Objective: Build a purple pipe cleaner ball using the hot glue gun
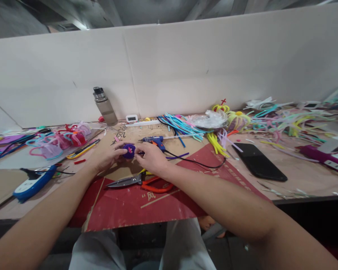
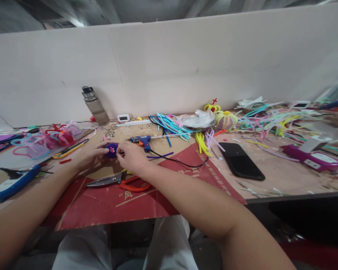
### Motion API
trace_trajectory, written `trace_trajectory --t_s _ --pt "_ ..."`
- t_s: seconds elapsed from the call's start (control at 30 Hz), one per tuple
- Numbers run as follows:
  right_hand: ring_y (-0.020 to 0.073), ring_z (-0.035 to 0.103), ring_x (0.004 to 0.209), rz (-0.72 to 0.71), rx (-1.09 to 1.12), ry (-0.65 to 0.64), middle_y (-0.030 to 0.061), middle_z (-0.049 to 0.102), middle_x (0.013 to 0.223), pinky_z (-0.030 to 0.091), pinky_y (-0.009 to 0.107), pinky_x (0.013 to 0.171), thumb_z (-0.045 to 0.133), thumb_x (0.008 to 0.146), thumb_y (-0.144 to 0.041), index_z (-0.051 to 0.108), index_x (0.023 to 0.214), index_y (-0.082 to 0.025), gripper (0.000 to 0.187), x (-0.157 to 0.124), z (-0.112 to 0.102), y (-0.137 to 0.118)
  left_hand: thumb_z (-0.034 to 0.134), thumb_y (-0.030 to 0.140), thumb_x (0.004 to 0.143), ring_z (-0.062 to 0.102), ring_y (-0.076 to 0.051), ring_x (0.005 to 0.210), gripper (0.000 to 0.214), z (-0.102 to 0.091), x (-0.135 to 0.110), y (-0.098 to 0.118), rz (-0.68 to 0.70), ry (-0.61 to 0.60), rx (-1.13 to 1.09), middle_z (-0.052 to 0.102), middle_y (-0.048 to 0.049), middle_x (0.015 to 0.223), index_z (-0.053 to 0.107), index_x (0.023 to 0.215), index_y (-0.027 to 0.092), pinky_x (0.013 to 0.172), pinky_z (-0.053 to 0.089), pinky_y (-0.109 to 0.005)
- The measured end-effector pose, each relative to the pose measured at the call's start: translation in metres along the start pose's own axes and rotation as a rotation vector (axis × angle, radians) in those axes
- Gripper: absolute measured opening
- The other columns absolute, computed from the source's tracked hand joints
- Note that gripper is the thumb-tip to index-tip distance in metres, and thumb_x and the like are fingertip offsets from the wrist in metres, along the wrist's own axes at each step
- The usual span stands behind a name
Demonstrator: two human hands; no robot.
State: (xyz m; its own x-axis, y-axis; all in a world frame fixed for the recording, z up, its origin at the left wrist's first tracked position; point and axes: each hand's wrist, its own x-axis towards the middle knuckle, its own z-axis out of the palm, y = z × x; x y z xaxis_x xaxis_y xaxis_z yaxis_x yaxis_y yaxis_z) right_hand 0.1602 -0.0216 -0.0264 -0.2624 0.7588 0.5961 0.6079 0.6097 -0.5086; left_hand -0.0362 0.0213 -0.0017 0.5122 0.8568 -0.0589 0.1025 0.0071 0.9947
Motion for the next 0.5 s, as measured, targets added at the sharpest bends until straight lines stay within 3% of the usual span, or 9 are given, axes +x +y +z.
trace_trajectory --t_s 0.27,0.5 --pt "0.0138 0.056 0.078 0.017 0.006 0.023 0.0017 0.063 0.083 0.041 0.024 0.073 0.057 0.081 -0.017 0.060 0.074 -0.019 0.008 0.0008 -0.0011 -0.0013 0.075 0.030 0.068 0.064 -0.022 0.089 0.056 0.0025 -0.0014 0.0005 0.027 0.011 0.015 0.067 -0.0107 0.111 0.064 0.122 0.020 0.074 0.052 -0.030" --pt "0.0134 0.056 0.077 0.021 0.018 0.021 0.0015 0.063 0.082 0.041 0.024 0.073 0.056 0.081 -0.017 0.061 0.075 -0.019 0.008 0.0007 0.0001 -0.0011 0.074 0.034 0.069 0.059 -0.029 0.110 0.057 0.0031 -0.0018 -0.0019 0.077 0.020 0.128 0.063 -0.0094 0.124 0.062 0.123 0.024 0.087 0.053 -0.038"
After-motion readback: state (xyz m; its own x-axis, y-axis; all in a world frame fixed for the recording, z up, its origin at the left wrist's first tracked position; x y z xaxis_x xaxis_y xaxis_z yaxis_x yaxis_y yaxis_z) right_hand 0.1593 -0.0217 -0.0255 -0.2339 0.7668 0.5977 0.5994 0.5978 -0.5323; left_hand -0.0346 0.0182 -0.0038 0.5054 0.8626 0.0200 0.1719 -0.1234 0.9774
